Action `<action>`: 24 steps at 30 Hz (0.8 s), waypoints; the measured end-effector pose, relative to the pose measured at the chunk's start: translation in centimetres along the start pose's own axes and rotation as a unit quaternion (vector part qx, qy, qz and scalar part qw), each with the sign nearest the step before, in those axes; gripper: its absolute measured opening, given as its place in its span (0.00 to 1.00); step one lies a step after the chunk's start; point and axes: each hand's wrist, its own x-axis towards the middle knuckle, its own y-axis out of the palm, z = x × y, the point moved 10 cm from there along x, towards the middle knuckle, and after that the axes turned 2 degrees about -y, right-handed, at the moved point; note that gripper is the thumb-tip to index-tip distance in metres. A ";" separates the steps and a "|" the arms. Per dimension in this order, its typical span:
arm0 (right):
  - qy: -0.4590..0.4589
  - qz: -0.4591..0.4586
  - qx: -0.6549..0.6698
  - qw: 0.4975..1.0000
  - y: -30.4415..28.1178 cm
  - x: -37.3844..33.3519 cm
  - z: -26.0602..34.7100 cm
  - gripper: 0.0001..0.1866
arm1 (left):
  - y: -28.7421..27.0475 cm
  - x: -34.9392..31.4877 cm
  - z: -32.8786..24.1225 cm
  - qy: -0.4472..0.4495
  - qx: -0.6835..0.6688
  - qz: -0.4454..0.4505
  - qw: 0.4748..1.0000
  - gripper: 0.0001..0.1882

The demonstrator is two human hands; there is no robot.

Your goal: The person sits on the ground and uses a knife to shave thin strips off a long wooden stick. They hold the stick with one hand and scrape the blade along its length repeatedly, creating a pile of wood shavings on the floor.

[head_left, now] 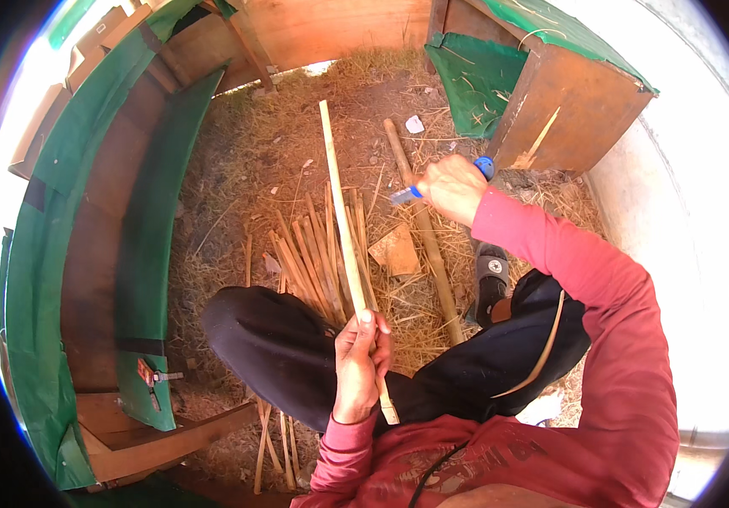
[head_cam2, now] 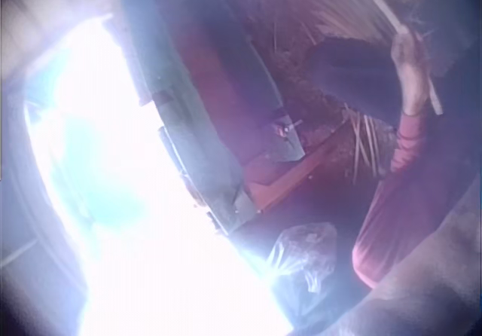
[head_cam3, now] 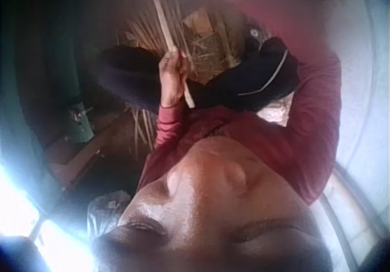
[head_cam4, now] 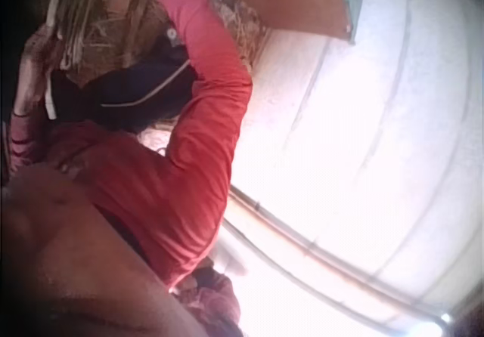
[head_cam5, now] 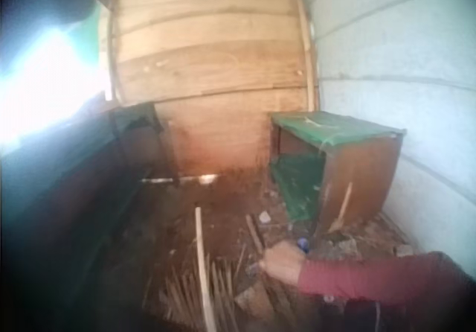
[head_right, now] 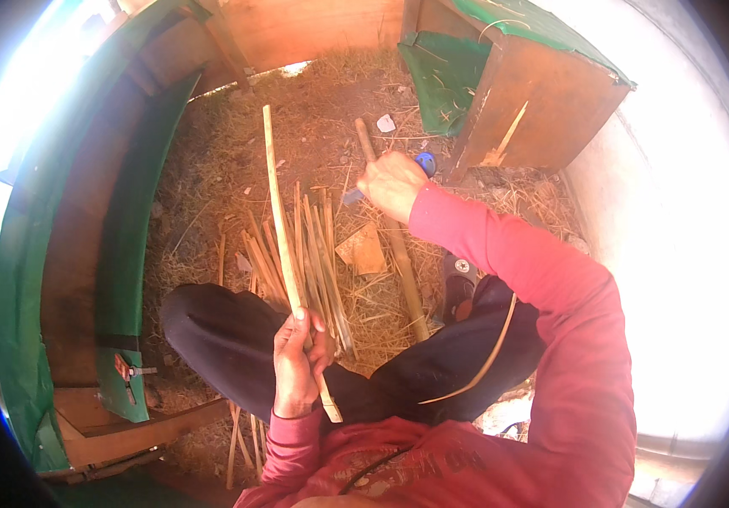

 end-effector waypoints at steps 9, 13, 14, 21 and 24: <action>0.103 -0.136 0.300 0.939 -7.2 -2.4 -5.0 0.18 | 2.3 2.9 -4.8 0.023 -0.032 0.016 0.999 0.20; 0.044 -0.203 0.316 0.926 -10.6 -5.2 -2.4 0.16 | 2.7 3.9 -5.5 0.040 -0.076 0.022 0.996 0.17; 0.040 -0.206 0.315 0.926 -10.3 -5.5 -2.7 0.17 | 2.8 3.7 -5.7 0.046 -0.061 0.014 0.997 0.17; 0.132 -0.059 0.372 0.917 -5.1 -5.8 -6.9 0.15 | 1.1 3.4 -3.9 0.031 -0.065 -0.023 0.997 0.08; 0.143 -0.065 0.406 0.900 -2.1 -3.8 -7.6 0.18 | 1.1 3.0 -3.8 0.035 -0.073 -0.008 0.997 0.10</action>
